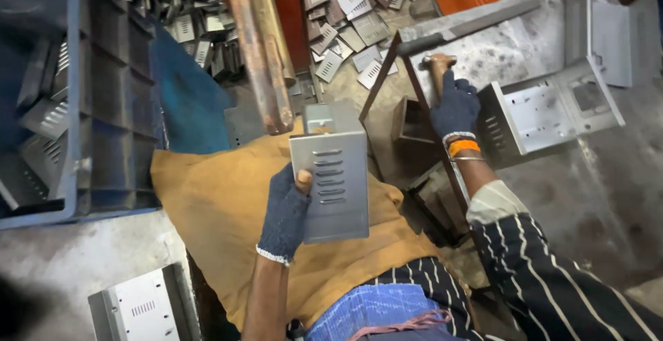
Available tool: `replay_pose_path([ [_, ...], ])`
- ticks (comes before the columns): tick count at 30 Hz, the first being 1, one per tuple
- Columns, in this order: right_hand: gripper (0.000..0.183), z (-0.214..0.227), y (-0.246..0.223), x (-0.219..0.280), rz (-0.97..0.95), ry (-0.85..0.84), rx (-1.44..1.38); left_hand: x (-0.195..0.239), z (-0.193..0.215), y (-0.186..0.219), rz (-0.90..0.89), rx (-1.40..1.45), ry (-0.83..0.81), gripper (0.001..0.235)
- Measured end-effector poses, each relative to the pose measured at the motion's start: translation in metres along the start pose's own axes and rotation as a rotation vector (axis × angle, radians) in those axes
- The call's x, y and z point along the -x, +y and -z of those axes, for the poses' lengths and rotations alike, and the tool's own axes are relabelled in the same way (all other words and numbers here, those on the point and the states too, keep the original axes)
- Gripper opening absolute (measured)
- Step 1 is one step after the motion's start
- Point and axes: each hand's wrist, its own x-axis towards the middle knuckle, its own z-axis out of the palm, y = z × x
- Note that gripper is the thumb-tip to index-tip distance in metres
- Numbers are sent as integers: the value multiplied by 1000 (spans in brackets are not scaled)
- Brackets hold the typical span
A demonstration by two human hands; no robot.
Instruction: Spot welding and assembling metal chassis components for electronic enclosures.
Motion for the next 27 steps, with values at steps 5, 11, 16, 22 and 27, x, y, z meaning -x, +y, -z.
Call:
replay_pose_path([
  [5, 34, 97, -113, 44, 485, -264, -961, -7, 39, -12, 47, -138, -189, 82],
  [11, 51, 148, -196, 74, 442, -457, -574, -2, 90, -28, -26, -135, -195, 62],
  [16, 45, 182, -213, 62, 587, -181, -650, -11, 44, 26, -319, -365, 187, 49],
  [22, 46, 195, -218, 23, 771, 226, -360, -71, 32, 18, -559, -314, 37, 84],
  [27, 44, 206, -221, 22, 777, 248, -326, -87, 32, 17, -539, -130, -111, 98],
])
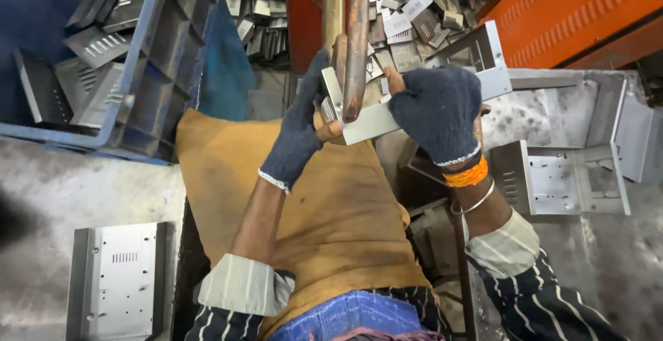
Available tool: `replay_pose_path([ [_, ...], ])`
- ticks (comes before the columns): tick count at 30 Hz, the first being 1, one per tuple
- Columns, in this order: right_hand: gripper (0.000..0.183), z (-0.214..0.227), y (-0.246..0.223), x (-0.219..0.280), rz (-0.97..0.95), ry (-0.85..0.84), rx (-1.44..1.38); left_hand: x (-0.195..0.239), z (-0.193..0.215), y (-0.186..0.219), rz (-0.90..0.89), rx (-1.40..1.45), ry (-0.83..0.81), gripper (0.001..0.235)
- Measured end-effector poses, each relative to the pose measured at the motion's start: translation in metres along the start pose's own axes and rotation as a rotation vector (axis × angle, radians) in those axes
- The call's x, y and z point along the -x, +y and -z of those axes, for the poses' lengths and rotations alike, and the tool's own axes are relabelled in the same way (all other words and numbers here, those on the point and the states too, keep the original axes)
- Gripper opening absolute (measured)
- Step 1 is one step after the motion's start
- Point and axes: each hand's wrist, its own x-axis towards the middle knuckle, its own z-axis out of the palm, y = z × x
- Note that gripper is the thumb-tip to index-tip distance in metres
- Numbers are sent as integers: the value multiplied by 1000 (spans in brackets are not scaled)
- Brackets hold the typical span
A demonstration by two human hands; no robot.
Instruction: Spot welding and assembling metal chassis components for electronic enclosures.
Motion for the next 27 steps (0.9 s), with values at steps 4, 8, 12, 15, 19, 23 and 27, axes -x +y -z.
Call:
replay_pose_path([
  [4, 45, 1, 0, 0, -6, -67, -10, -3, 0, 11, 61, 84, -40, 103],
  [8, 37, 5, 0, 1, 27, -112, -35, -2, -1, 18, 130, 127, -68, 106],
  [12, 31, 5, -1, 6, 28, -100, 23, -3, 1, 2, 98, 141, -81, 108],
  [15, 33, 4, -4, 5, 3, -109, 32, -4, 0, 7, 82, 176, -94, 111],
  [19, 38, -1, -4, 7, 4, -96, 44, 3, 7, -16, 158, 119, -80, 111],
  [23, 41, 1, -5, 6, -40, -64, 26, -4, 3, -13, 226, 66, -42, 107],
  [27, 44, -11, -2, -9, 18, 46, 145, -22, 3, 4, 74, 138, -67, 107],
])
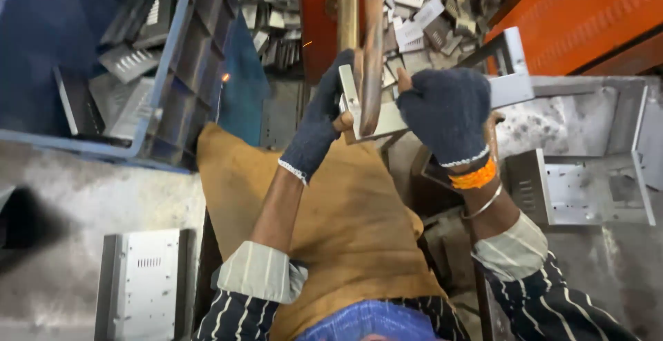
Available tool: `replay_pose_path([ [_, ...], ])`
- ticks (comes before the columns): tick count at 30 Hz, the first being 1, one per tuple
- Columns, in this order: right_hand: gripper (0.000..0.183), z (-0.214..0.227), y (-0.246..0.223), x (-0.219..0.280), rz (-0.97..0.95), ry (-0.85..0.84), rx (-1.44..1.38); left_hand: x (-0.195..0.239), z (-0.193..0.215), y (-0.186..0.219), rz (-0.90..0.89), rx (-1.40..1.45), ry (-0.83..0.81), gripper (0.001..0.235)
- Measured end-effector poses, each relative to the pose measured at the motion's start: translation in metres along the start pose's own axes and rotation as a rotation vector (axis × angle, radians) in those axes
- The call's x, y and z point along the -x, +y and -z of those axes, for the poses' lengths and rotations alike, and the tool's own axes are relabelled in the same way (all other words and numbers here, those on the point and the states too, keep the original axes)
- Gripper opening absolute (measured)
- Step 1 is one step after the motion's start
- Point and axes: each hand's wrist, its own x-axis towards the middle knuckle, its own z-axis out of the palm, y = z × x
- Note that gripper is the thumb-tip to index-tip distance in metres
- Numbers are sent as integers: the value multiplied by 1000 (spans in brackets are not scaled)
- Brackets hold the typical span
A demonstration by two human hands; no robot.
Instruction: Spot welding and assembling metal chassis components for electronic enclosures.
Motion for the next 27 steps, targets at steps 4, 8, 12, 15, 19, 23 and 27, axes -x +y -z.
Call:
replay_pose_path([
  [4, 41, -14, 6, -5, 3, -21, -35, -5, 14, -24, -69, -19, 2, 108],
  [8, 38, 7, 4, -1, 44, -86, -83, -1, 15, -20, -84, -4, 0, 108],
  [12, 31, 26, -16, 20, 46, -117, -109, 45, 25, -29, -89, -69, 57, 104],
  [15, 24, 33, -29, 44, 40, -135, -179, 102, 13, -25, -77, 200, 387, 87],
  [19, 24, -46, 6, 147, -493, -37, -789, 143, 9, -55, -32, 606, 613, 65],
  [23, 23, -139, 65, 241, -779, 149, -1436, 116, -5, 2, 108, -345, 614, 48],
  [27, 33, -19, -3, 108, -594, 162, -883, 49, -9, 92, -288, -960, 309, 48],
])
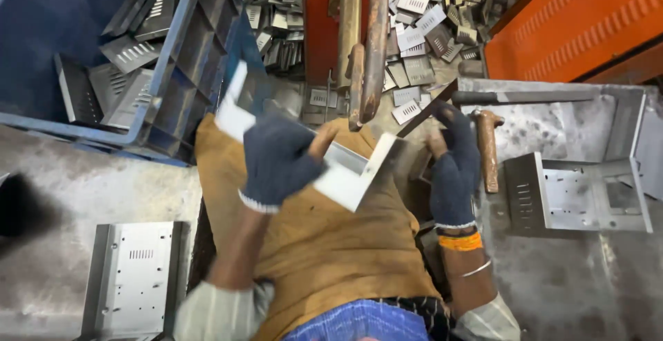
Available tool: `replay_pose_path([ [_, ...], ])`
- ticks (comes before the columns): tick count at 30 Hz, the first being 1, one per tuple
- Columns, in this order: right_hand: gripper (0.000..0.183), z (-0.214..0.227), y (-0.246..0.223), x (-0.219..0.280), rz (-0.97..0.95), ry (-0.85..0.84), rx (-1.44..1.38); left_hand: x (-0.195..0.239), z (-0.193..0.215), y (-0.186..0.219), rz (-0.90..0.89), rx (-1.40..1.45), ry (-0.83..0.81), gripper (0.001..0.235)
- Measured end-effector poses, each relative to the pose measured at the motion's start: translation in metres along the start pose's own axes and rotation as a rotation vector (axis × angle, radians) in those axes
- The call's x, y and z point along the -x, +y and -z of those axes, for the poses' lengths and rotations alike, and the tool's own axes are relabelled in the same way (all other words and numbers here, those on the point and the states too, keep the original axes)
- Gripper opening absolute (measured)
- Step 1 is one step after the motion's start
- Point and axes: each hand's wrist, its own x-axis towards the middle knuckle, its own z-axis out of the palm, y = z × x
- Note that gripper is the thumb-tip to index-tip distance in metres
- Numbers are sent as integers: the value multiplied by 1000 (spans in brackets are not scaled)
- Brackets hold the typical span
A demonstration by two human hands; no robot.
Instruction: Spot welding and assembling metal chassis components for electronic enclosures.
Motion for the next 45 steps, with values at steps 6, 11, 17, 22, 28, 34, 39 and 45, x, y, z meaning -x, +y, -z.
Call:
replay_pose_path([
  [6, 72, -39, -32, -15, -180, -469, -487, -78, 0, -22, -214, -340, -309, 48],
  [11, 80, -53, -12, -23, 57, -423, -277, -87, -3, -30, -186, -440, -369, 54],
  [17, 100, -57, -24, -25, -487, -380, -191, -87, -4, -33, -203, -381, -397, 53],
  [22, 88, -56, -14, -22, -8, -404, -208, -88, -11, -37, -246, -461, -419, 49],
  [28, 84, -55, -5, -20, -89, -390, -269, -90, -11, -33, -223, -445, -437, 45],
  [34, 84, -55, -10, -17, -170, -416, -452, -90, -9, -34, -201, -370, -454, 39],
  [39, 70, -50, -6, -35, -247, -328, -460, -107, -19, -35, -192, -397, -508, 37],
  [45, 56, -50, 27, -45, -123, -425, -658, -111, -28, -43, -265, -393, -433, 23],
])
